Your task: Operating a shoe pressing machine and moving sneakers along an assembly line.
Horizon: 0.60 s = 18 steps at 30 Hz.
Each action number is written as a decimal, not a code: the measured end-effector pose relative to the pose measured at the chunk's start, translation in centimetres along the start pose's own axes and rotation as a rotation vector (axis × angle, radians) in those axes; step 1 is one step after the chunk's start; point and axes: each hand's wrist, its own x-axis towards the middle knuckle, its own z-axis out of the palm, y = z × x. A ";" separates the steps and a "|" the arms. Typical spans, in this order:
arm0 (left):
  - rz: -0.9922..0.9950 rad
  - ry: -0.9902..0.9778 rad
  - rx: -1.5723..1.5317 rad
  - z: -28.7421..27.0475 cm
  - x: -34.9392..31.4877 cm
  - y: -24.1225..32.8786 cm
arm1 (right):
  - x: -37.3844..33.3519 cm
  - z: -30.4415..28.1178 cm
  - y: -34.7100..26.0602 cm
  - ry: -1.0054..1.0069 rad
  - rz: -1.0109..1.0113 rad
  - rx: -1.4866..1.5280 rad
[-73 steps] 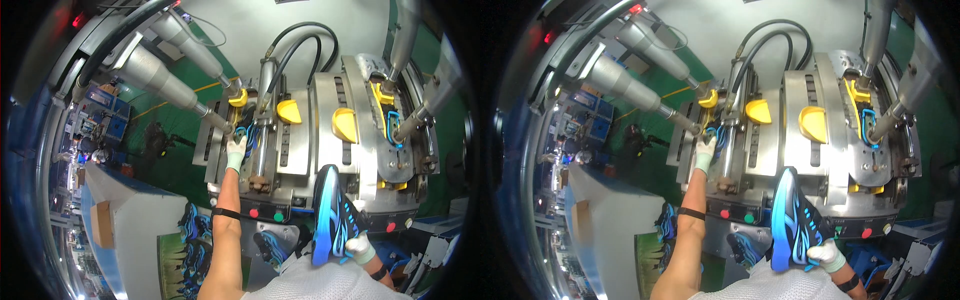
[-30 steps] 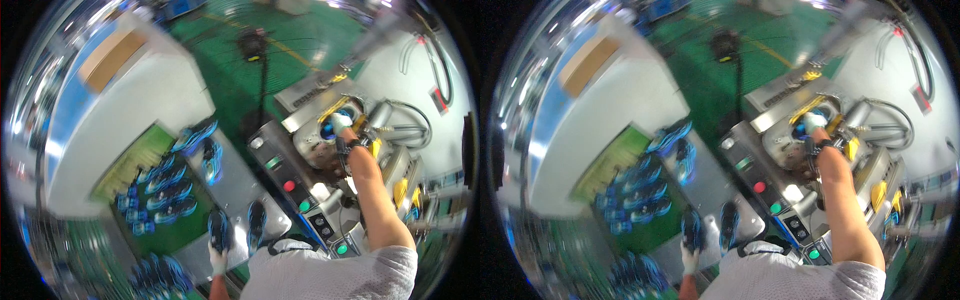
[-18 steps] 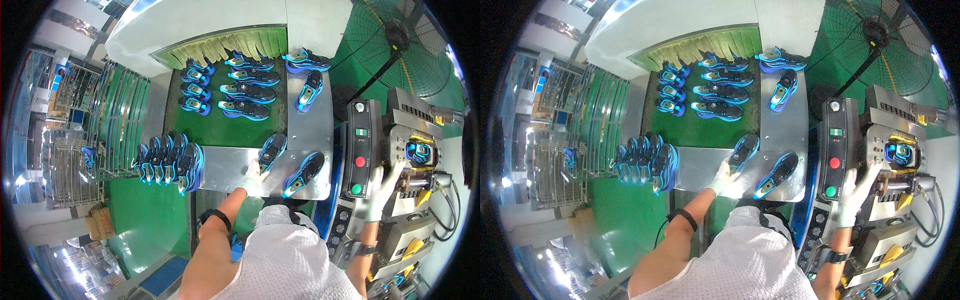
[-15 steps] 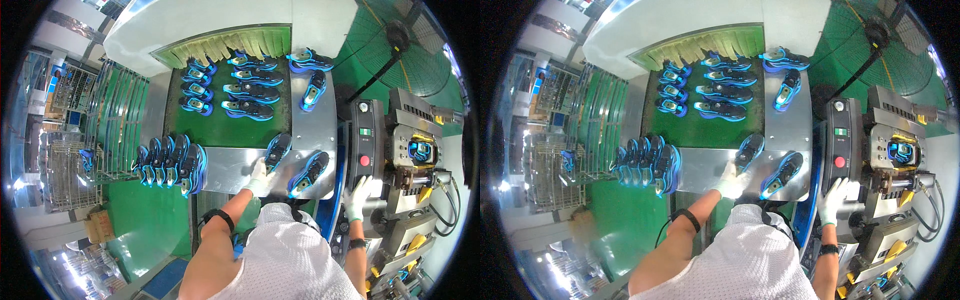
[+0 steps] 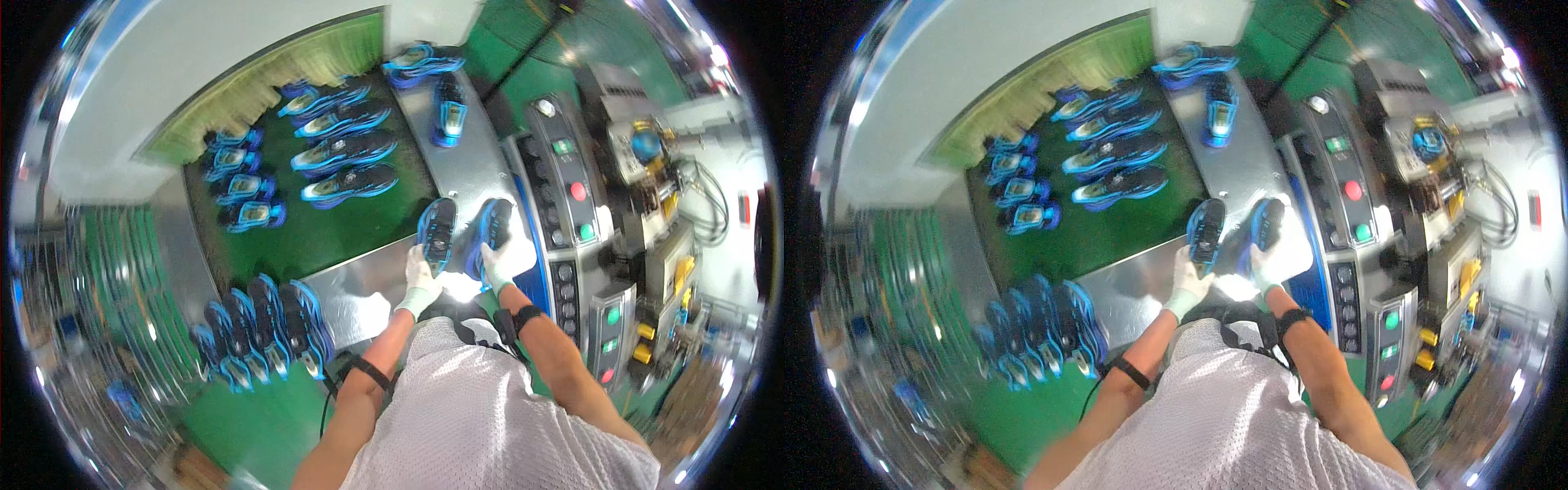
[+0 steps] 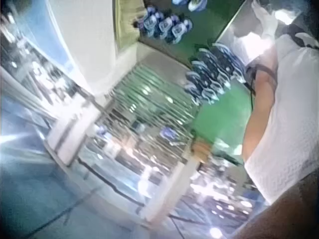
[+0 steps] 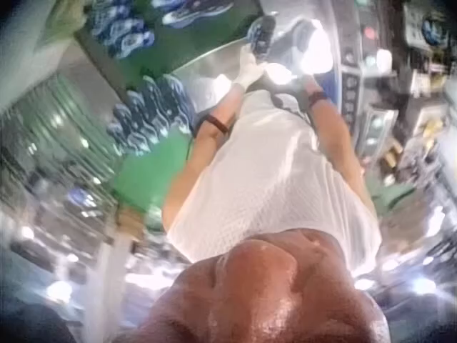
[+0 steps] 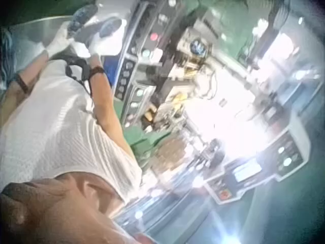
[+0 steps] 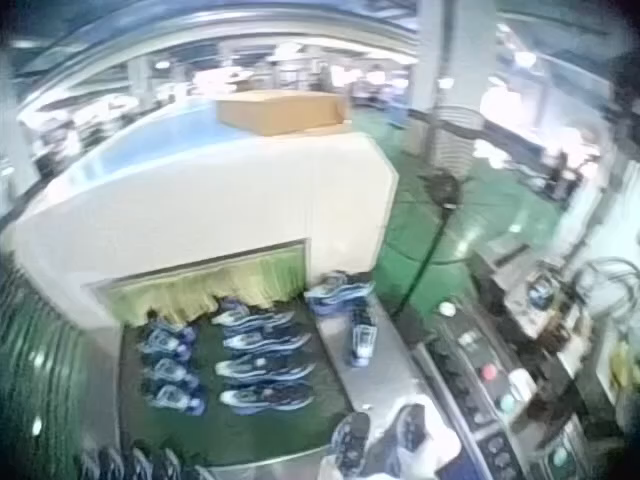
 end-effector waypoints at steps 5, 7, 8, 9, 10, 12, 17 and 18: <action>-0.216 -0.143 -0.222 -3.2 2.6 -1.8 | -0.3 -5.2 -8.4 0.047 0.015 -0.439; -0.217 -0.201 -0.177 -3.7 4.2 2.5 | -0.8 -8.0 -3.4 0.115 0.059 0.034; -0.243 -0.285 -0.132 -4.1 4.6 3.3 | -2.0 -8.7 -2.3 0.188 0.075 0.322; -0.183 -0.294 -0.081 -3.9 4.4 4.1 | -3.5 -11.6 -2.8 -0.008 0.137 0.380; -0.110 -0.322 -0.033 -3.3 3.8 5.5 | -5.5 -13.9 -3.3 0.025 0.338 0.314; -0.158 -0.577 -0.241 -1.5 3.3 9.2 | -9.8 -19.7 -6.8 0.046 0.487 0.614; 0.095 -1.017 -0.085 5.2 -5.2 18.0 | -22.5 -25.1 1.0 0.374 0.471 0.550; 0.184 -1.070 -0.039 6.7 -7.4 19.2 | -25.2 -26.3 2.0 0.457 0.506 0.640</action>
